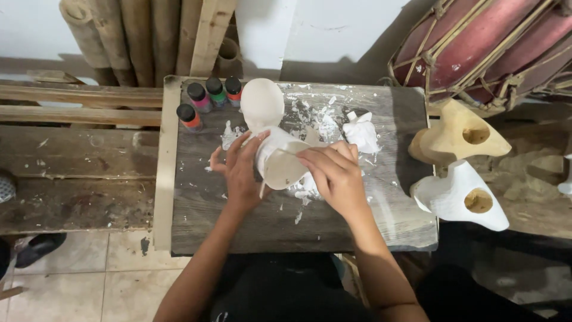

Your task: Applying white paste to a white object using a small stick for crafting or repair

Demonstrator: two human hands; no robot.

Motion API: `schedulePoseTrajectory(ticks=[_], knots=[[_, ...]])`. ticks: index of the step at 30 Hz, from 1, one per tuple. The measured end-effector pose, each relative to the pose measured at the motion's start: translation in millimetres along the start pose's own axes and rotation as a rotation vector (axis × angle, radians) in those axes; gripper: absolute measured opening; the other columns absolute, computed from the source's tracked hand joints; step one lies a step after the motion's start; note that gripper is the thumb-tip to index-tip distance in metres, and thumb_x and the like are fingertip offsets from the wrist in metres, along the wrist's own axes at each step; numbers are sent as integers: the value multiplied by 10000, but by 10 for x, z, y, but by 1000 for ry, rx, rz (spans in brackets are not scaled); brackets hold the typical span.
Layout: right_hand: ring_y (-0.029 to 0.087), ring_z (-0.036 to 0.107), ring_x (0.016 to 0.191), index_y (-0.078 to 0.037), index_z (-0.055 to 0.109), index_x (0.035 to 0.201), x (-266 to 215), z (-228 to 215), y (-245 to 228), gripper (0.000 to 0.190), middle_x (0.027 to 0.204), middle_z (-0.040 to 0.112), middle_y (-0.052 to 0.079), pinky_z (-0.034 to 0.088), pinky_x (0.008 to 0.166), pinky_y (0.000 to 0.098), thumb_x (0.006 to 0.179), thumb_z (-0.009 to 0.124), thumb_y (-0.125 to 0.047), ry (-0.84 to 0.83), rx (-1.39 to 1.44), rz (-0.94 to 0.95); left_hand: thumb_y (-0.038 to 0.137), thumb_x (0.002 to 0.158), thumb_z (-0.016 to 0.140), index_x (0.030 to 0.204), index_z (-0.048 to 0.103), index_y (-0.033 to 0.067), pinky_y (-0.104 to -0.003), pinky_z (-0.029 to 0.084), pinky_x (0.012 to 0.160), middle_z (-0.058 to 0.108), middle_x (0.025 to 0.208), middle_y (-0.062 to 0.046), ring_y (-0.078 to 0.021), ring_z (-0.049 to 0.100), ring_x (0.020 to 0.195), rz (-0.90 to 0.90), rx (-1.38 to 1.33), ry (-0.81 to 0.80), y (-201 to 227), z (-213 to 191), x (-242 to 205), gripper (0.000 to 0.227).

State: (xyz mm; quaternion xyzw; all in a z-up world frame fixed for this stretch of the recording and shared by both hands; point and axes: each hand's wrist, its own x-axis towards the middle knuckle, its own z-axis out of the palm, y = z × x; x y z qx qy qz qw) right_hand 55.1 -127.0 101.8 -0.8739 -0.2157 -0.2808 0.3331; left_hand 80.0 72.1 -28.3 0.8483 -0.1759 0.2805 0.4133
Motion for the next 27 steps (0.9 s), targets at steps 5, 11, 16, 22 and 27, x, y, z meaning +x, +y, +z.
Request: schedulePoseTrajectory(ticks=[5, 11, 16, 22, 27], knots=[[223, 582, 745, -162, 799, 1030, 40, -32, -64, 112, 935, 771, -1, 433, 768, 313, 1007, 692, -183, 26, -68, -59, 285, 746, 916, 1418, 571, 61, -605, 31, 1107, 688, 1359, -46, -296, 553, 1315, 121, 0, 49, 275, -218, 294, 787], [232, 543, 719, -148, 803, 1038, -10, -75, -77, 147, 932, 764, 27, 425, 718, 318, 1026, 665, -196, 53, -66, -84, 316, 764, 938, 1421, 572, 63, -624, 18, 1094, 698, 1352, -61, -302, 548, 1301, 173, -5, 59, 276, -235, 358, 794], [254, 539, 712, -141, 796, 1016, 7, -111, -173, 134, 928, 764, 31, 442, 731, 337, 1020, 670, -185, 81, -64, -87, 275, 812, 910, 1406, 584, 23, -613, 44, 1108, 704, 1332, -87, -325, 552, 1261, 215, -65, 79, 373, -265, 437, 723], [243, 545, 719, -141, 793, 998, -165, -128, -43, 151, 913, 767, 20, 433, 735, 328, 1029, 652, -185, 99, -61, -43, 303, 793, 909, 1412, 591, 72, -595, 25, 1087, 703, 1345, -44, -273, 549, 1266, 214, -3, 107, 403, -200, 417, 733], [277, 551, 686, -23, 711, 882, -393, -254, 202, 271, 821, 757, 114, 453, 734, 356, 1086, 547, -95, 368, 117, 218, 104, 638, 876, 1466, 508, 41, -596, 29, 1091, 682, 1377, -26, -264, 503, 1284, 24, -57, 34, 457, -228, 413, 908]])
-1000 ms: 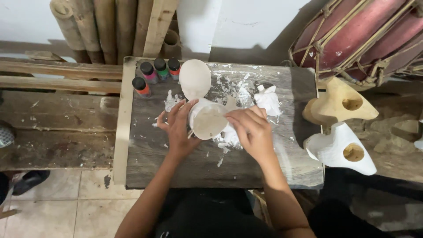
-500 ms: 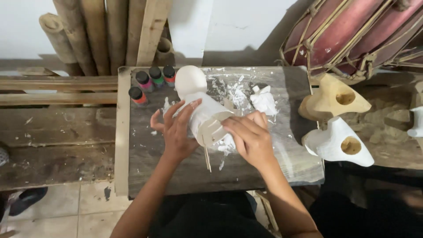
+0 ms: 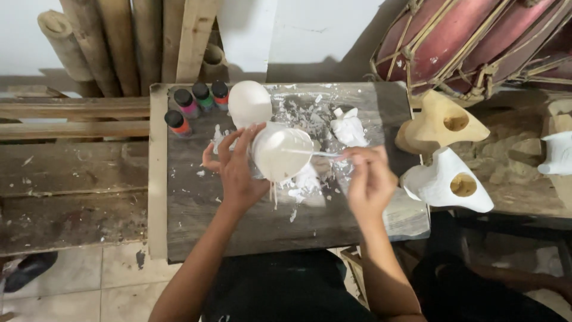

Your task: Applying white paste to a white object using a small stick for crafting or repair

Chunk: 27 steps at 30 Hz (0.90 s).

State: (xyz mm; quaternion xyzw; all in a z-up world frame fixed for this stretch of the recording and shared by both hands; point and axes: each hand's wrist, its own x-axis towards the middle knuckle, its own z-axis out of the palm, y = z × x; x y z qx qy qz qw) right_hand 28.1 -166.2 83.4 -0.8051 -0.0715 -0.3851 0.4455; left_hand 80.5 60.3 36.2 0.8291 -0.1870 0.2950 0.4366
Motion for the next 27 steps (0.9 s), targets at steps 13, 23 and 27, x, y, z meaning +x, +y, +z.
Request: schedulePoseTrajectory(ticks=[13, 23, 27], knots=[[154, 491, 712, 5, 635, 949, -142, -385, 177, 289, 777, 663, 132, 396, 754, 275, 1151, 454, -93, 204, 16, 316, 332, 617, 991, 1549, 406, 87, -594, 161, 1054, 669, 1373, -20, -259, 467, 1315, -248, -15, -47, -118, 128, -277, 1127], [142, 560, 718, -21, 649, 959, -315, -264, 524, 247, 774, 706, 105, 420, 738, 262, 1133, 482, -72, 138, -29, 325, 382, 544, 1010, 1548, 406, 79, -598, 123, 1112, 640, 1374, -61, -275, 460, 1302, -332, 14, -27, -189, 176, -413, 1210], [176, 651, 725, -17, 640, 954, -290, -268, 565, 242, 815, 701, 122, 442, 736, 274, 1129, 475, -47, 121, -9, 290, 462, 556, 1003, 1544, 405, 91, -568, 164, 1101, 594, 1442, -69, -267, 470, 1316, -359, 49, -25, -184, 147, -415, 1213]])
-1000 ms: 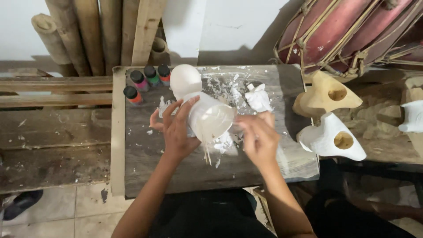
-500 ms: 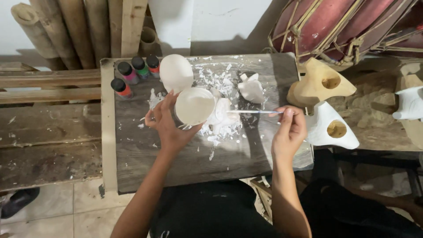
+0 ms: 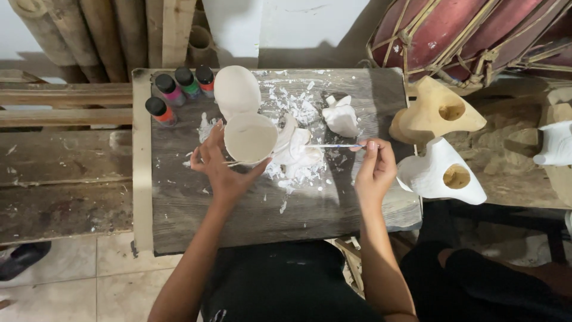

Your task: Applying white paste to a white object using a small stick for crafting or repair

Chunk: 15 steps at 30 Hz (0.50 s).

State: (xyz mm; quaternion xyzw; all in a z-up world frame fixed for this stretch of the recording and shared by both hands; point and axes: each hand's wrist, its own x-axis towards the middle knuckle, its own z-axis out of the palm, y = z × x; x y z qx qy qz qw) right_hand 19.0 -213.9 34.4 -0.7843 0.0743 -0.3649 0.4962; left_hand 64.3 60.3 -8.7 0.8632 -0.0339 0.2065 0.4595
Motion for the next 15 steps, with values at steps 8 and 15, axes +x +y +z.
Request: schedulePoseTrajectory(ticks=[8, 15], knots=[[214, 696, 727, -11, 644, 945, -12, -99, -33, 240, 814, 680, 117, 466, 740, 303, 1122, 483, -22, -43, -19, -18, 462, 548, 1017, 1531, 405, 50, -614, 253, 1034, 524, 1504, -157, -384, 470, 1336, -18, 9, 10, -35, 35, -46, 1228], [173, 529, 704, -14, 689, 938, -12, -22, -121, 220, 798, 667, 102, 453, 753, 314, 1096, 537, -31, -44, -63, -47, 494, 599, 1015, 1505, 407, -43, -591, 263, 1127, 440, 1545, -258, -442, 410, 1425, 31, 23, 40, -69, 108, -204, 1216]])
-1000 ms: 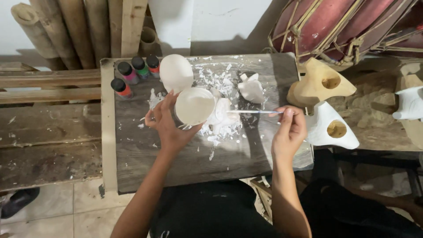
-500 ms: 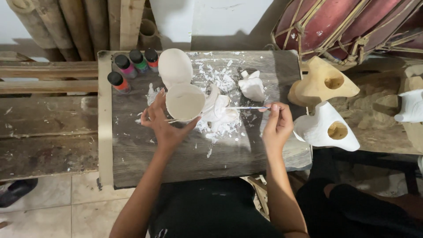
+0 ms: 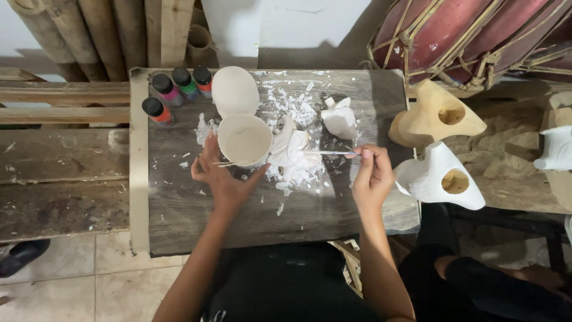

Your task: Applying white paste to a white object using a small stick for crafting or repair

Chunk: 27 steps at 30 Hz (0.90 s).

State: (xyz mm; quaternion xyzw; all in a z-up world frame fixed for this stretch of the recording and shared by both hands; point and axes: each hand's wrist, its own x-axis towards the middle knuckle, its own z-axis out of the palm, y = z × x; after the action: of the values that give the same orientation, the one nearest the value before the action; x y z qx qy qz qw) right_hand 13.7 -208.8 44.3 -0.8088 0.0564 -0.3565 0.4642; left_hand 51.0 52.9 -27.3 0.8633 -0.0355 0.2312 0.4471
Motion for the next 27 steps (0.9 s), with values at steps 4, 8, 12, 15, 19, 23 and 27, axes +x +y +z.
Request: schedulePoseTrajectory(ticks=[4, 8, 12, 15, 19, 23, 27], knots=[[204, 529, 710, -12, 679, 931, 7, -61, -51, 226, 791, 659, 112, 452, 758, 340, 1100, 529, -30, -16, -5, -15, 509, 570, 1004, 1555, 368, -3, -672, 289, 1010, 406, 1575, -180, -410, 382, 1448, -140, 25, -63, 73, -29, -89, 1280], [210, 519, 694, -18, 686, 922, 17, -54, -51, 225, 779, 666, 110, 462, 751, 337, 1090, 536, -25, -41, 9, -41, 581, 536, 983, 1565, 326, 6, -633, 147, 1114, 443, 1542, -193, -392, 441, 1373, -127, 53, -9, -6, 61, -258, 1350], [217, 520, 689, -8, 690, 925, 127, 0, -68, 216, 781, 662, 124, 466, 746, 348, 1084, 542, -11, -35, 2, -84, 568, 570, 985, 1531, 330, -30, -607, 102, 1139, 483, 1496, -238, -413, 467, 1324, -108, 17, 23, -69, 119, -348, 1308], [224, 526, 690, -13, 697, 918, 173, 21, -65, 222, 774, 671, 113, 468, 744, 338, 1080, 545, -21, -32, 8, -96, 563, 541, 997, 1524, 310, -55, -623, 105, 1135, 482, 1470, -262, -434, 463, 1317, -109, 42, 31, 120, 24, -321, 1349], [235, 522, 681, -8, 697, 921, 186, 35, 5, 223, 776, 677, 123, 469, 742, 351, 1082, 543, -18, -52, 13, -137, 509, 572, 1002, 1537, 290, -47, -595, 110, 1130, 462, 1487, -255, -414, 476, 1289, -88, 35, 45, 123, 47, -371, 1322], [256, 535, 677, -13, 701, 906, 254, 67, -9, 215, 788, 690, 121, 475, 734, 357, 1069, 561, -9, -45, 13, -163, 530, 536, 1012, 1531, 291, -62, -599, 138, 1136, 457, 1496, -258, -419, 478, 1301, -95, 61, 67, 159, 86, -361, 1363], [234, 532, 681, -22, 712, 901, 265, 26, -37, 218, 779, 675, 108, 475, 739, 343, 1069, 572, -23, -58, 31, -146, 559, 567, 995, 1534, 309, -49, -604, 146, 1131, 449, 1525, -233, -397, 483, 1311, -92, 83, 97, 195, 91, -369, 1332]])
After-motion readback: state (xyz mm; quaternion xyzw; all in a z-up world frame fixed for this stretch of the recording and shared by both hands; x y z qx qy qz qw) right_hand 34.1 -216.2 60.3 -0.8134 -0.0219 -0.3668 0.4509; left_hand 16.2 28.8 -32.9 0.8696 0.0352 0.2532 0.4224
